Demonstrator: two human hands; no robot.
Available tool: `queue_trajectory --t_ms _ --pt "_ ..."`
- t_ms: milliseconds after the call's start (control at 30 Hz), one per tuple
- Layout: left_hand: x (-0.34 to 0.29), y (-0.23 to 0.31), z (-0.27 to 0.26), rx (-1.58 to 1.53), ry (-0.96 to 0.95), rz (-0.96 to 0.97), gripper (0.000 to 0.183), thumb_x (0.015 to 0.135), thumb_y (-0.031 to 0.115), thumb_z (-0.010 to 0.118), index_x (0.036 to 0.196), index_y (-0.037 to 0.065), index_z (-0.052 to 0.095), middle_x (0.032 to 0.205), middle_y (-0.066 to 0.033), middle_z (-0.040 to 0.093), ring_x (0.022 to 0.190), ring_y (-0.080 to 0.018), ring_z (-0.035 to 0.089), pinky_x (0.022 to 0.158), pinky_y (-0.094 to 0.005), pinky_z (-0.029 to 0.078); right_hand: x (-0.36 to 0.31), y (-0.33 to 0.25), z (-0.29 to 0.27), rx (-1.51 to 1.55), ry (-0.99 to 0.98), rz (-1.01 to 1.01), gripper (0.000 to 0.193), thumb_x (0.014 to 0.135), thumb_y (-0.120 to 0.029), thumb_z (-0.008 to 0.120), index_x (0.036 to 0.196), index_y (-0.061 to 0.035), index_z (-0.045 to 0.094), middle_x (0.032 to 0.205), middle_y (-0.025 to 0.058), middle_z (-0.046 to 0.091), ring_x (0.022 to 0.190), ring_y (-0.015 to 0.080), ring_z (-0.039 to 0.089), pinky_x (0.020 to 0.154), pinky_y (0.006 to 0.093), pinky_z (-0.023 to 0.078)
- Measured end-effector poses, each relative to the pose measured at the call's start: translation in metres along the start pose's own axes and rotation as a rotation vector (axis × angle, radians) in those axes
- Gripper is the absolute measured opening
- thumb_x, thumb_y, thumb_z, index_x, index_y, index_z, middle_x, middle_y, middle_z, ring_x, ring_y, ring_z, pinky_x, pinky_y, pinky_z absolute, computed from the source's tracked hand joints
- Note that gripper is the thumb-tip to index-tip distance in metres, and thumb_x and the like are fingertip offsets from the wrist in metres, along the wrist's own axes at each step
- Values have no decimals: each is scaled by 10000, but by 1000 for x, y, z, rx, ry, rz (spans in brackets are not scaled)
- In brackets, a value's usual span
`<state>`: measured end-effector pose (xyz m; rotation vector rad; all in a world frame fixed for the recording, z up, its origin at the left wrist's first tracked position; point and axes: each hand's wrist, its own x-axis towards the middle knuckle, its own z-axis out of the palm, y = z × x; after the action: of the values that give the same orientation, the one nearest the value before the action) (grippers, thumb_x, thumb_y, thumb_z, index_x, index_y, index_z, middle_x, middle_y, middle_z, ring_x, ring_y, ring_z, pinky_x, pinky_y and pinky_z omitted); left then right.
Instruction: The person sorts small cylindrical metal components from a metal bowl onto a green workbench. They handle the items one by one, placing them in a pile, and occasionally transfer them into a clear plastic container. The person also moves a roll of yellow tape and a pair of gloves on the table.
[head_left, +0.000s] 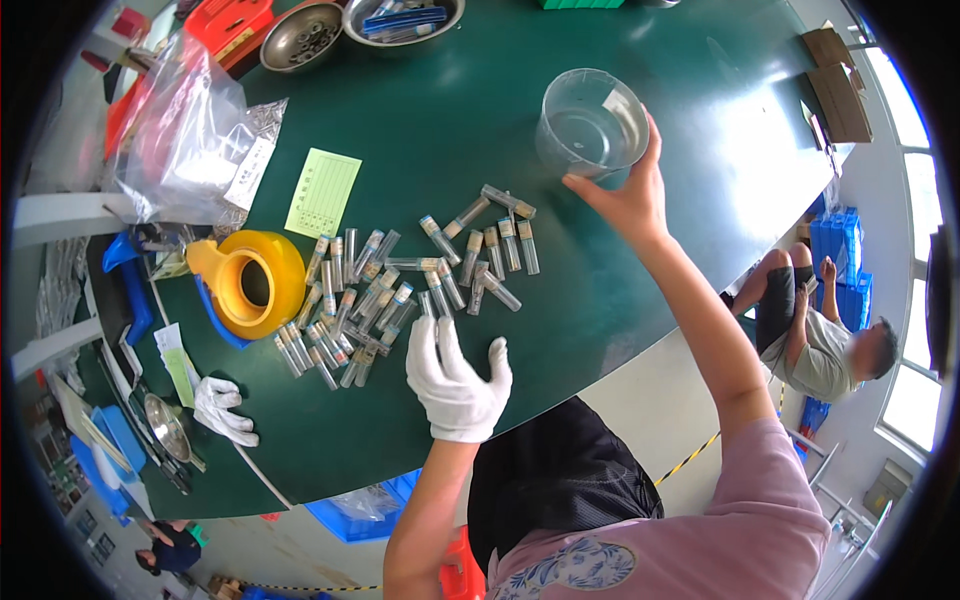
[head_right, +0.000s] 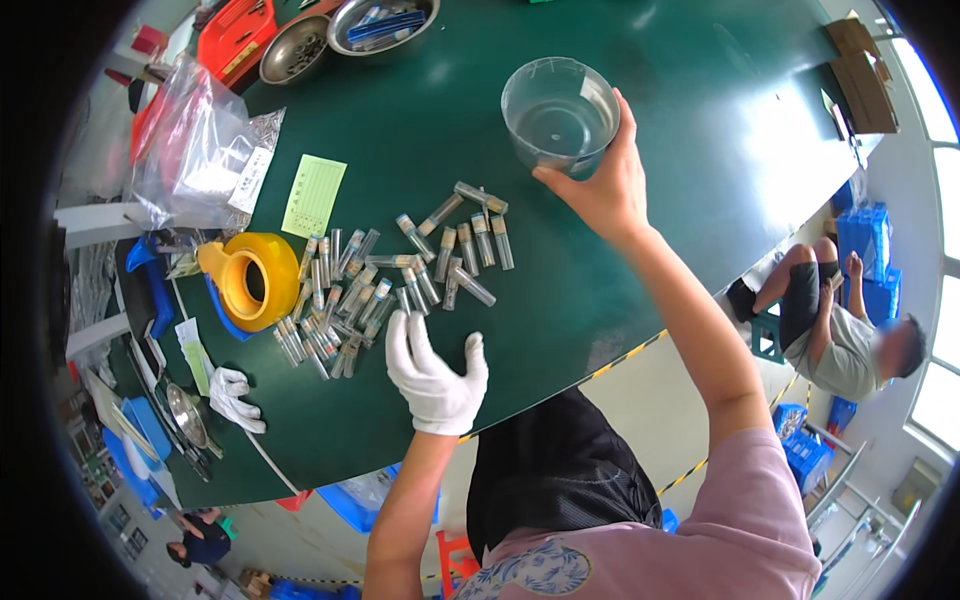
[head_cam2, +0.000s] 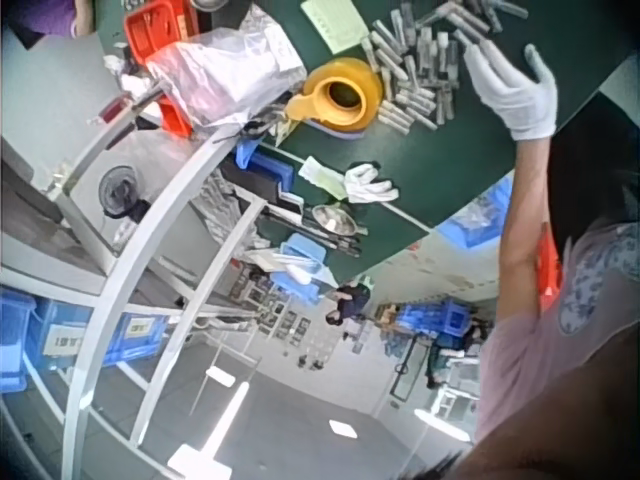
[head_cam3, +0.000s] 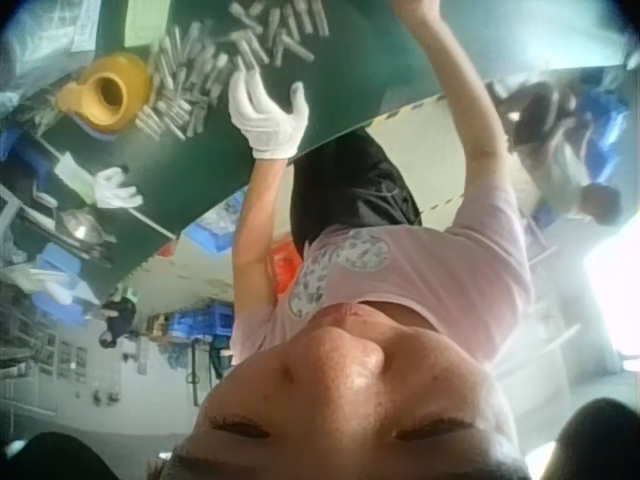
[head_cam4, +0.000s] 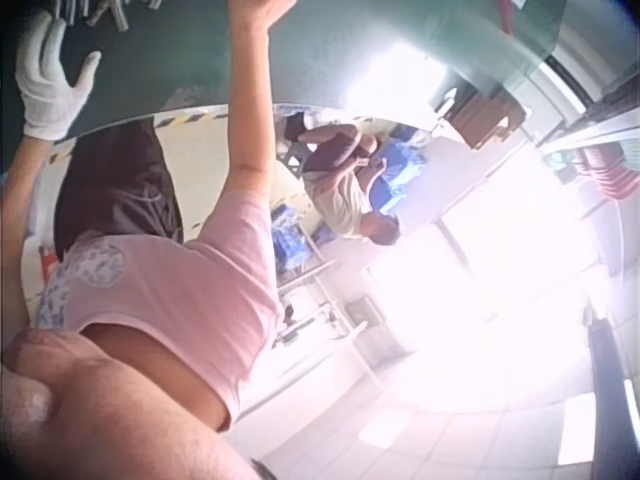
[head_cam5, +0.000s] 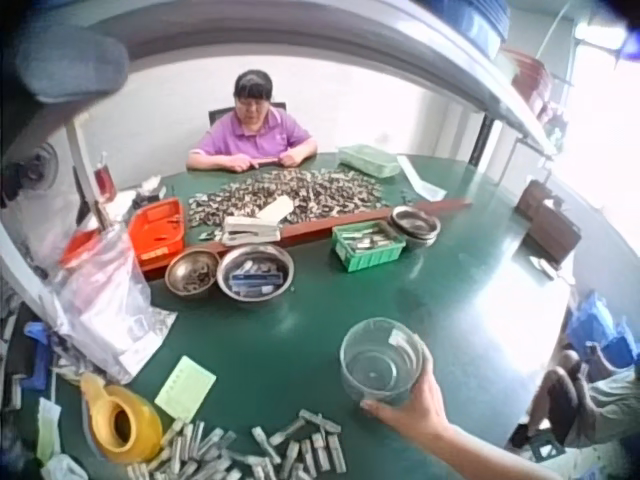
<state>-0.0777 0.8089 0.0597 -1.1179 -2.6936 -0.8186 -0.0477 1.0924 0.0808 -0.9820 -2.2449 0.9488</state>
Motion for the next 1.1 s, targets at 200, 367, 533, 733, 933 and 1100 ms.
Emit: queue_trajectory --t_ms 200,367,533,733,933,1100 --pt "-42 -44 -40 103 138 -42 519 855 148 672 1264 -64 431 1289 -242 398 1167 -377 450 979 -466 403 -54 22 14 -282 89 -85 813 689 -202 799 1357 -26 372 1319 191 468 1215 355 460 1003 436 390" --pt "-74 -122 -70 337 419 -570 481 919 147 611 1331 -17 423 1338 -194 394 1160 -311 481 959 -430 437 -79 -6 25 -69 -1 -185 320 739 -108 722 1046 -70 644 1032 92 596 963 288 562 834 394 436" --pt "-59 -179 -81 469 473 -1028 412 929 204 601 1264 -15 502 1238 -193 456 1111 -327 508 915 -419 456 -60 -26 49 -85 -67 -17 236 766 -186 733 957 -63 668 935 73 600 915 268 570 839 394 429" --pt "-61 -188 -78 541 388 -891 372 951 246 551 1240 13 535 1248 -196 454 1108 -344 504 904 -428 460 -70 -35 35 314 -21 49 132 803 -39 698 928 -17 660 836 57 623 773 155 596 712 288 490" --pt "-60 -188 -88 584 342 -938 400 953 295 526 1248 25 534 1234 -185 475 1104 -338 509 888 -428 465 -62 -57 -2 292 161 -138 177 796 -5 714 964 11 662 825 59 645 753 131 606 710 252 493" --pt "-59 -188 -80 549 353 -933 394 954 290 517 1241 21 546 1238 -184 480 1106 -328 510 898 -419 460 -40 -56 -11 281 284 -9 229 760 -21 744 975 -17 665 771 42 623 708 120 593 673 238 479"
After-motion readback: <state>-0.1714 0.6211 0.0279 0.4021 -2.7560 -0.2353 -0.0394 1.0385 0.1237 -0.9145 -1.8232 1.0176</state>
